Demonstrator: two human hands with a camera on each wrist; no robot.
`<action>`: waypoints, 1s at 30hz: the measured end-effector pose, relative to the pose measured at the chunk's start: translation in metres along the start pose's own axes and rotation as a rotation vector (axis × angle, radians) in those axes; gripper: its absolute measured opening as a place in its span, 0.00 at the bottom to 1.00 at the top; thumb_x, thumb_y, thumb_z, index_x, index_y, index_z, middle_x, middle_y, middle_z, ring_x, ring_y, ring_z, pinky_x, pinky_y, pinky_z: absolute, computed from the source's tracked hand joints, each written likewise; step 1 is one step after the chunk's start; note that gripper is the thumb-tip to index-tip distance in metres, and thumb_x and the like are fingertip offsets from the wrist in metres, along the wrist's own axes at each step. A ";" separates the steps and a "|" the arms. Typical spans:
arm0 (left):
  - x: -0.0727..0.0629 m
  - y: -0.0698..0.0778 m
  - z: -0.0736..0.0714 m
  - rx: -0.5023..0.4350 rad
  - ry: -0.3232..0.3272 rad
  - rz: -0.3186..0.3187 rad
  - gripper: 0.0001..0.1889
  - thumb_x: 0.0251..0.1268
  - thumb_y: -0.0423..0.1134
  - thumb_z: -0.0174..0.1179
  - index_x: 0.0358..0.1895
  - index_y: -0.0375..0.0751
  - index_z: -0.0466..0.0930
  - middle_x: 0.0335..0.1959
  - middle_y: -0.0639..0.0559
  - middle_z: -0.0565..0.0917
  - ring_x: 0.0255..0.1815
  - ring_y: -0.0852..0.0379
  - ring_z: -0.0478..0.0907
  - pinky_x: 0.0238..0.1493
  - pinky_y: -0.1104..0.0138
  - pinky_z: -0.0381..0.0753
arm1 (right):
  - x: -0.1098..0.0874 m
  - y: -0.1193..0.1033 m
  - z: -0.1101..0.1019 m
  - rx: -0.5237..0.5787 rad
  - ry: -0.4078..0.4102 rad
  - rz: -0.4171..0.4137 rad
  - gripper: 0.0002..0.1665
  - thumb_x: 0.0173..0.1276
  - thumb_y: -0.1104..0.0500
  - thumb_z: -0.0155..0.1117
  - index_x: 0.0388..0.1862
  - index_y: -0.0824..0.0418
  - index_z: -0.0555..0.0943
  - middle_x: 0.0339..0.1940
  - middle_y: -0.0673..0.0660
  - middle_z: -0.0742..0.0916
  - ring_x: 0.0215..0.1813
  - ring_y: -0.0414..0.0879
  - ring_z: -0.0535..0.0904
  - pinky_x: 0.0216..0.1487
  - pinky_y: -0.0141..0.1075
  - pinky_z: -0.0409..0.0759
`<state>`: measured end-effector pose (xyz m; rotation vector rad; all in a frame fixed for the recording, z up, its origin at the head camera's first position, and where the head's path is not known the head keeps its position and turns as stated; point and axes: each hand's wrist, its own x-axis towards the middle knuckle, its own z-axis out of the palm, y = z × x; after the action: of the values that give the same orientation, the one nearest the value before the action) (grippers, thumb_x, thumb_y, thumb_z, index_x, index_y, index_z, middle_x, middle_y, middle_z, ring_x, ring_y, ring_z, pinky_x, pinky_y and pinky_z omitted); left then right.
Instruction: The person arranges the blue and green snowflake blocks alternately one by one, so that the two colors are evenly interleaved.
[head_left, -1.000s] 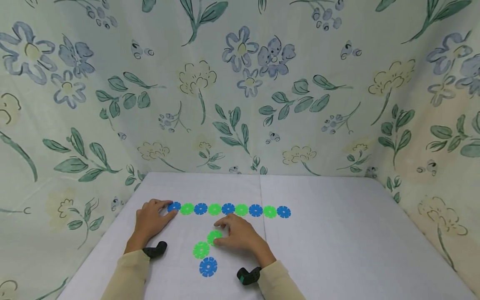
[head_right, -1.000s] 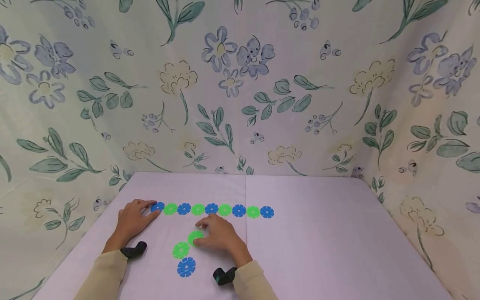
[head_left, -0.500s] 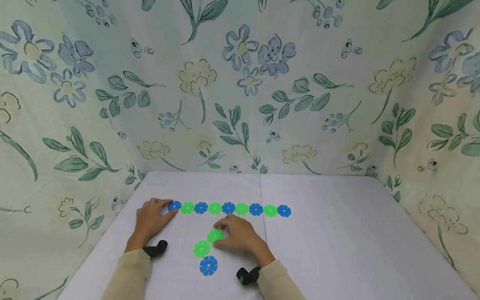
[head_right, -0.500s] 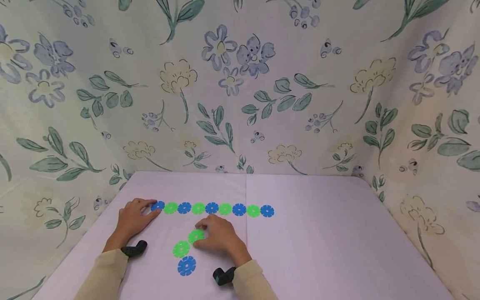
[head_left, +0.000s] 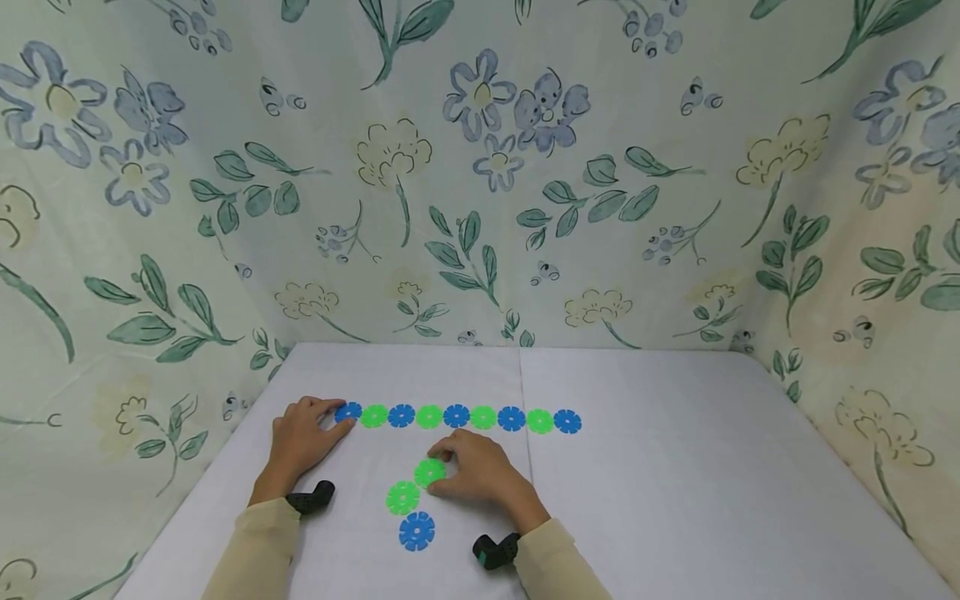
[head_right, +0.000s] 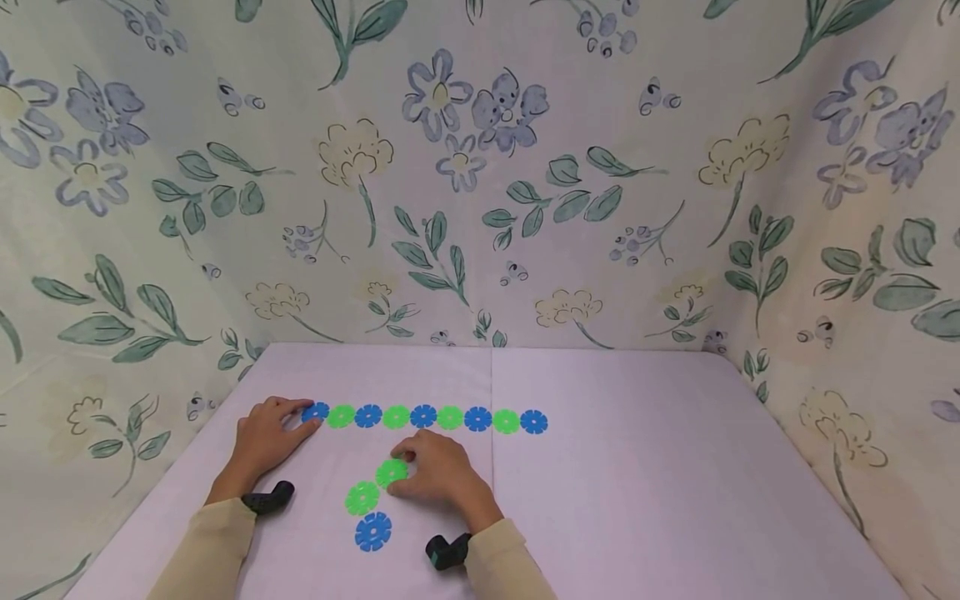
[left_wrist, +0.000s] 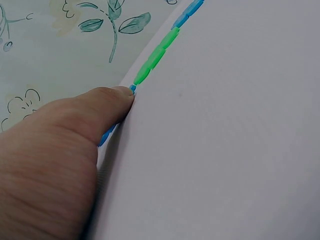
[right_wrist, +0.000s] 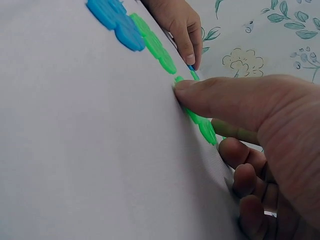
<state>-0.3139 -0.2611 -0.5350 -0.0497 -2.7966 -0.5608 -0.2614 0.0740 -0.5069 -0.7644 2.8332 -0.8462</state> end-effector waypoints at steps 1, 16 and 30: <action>0.000 0.000 0.000 0.000 -0.002 -0.002 0.28 0.63 0.61 0.64 0.62 0.51 0.81 0.58 0.37 0.79 0.56 0.36 0.74 0.50 0.42 0.66 | 0.000 0.000 0.000 0.003 -0.001 0.000 0.28 0.54 0.37 0.76 0.54 0.41 0.84 0.43 0.39 0.82 0.43 0.34 0.75 0.47 0.34 0.75; 0.000 -0.001 0.001 -0.003 -0.003 -0.005 0.28 0.63 0.62 0.64 0.62 0.51 0.81 0.58 0.37 0.79 0.56 0.37 0.74 0.50 0.43 0.66 | 0.001 0.004 0.000 0.022 -0.003 -0.013 0.28 0.53 0.38 0.77 0.53 0.42 0.85 0.42 0.39 0.82 0.43 0.33 0.75 0.49 0.34 0.76; 0.001 0.000 0.000 0.002 -0.017 -0.012 0.29 0.63 0.63 0.63 0.63 0.52 0.80 0.58 0.37 0.79 0.56 0.37 0.73 0.50 0.43 0.66 | 0.002 0.005 -0.001 0.014 -0.011 -0.024 0.27 0.53 0.37 0.77 0.52 0.42 0.85 0.42 0.38 0.82 0.43 0.33 0.75 0.49 0.33 0.76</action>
<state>-0.3150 -0.2610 -0.5348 -0.0378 -2.8158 -0.5628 -0.2654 0.0774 -0.5090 -0.7997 2.8111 -0.8617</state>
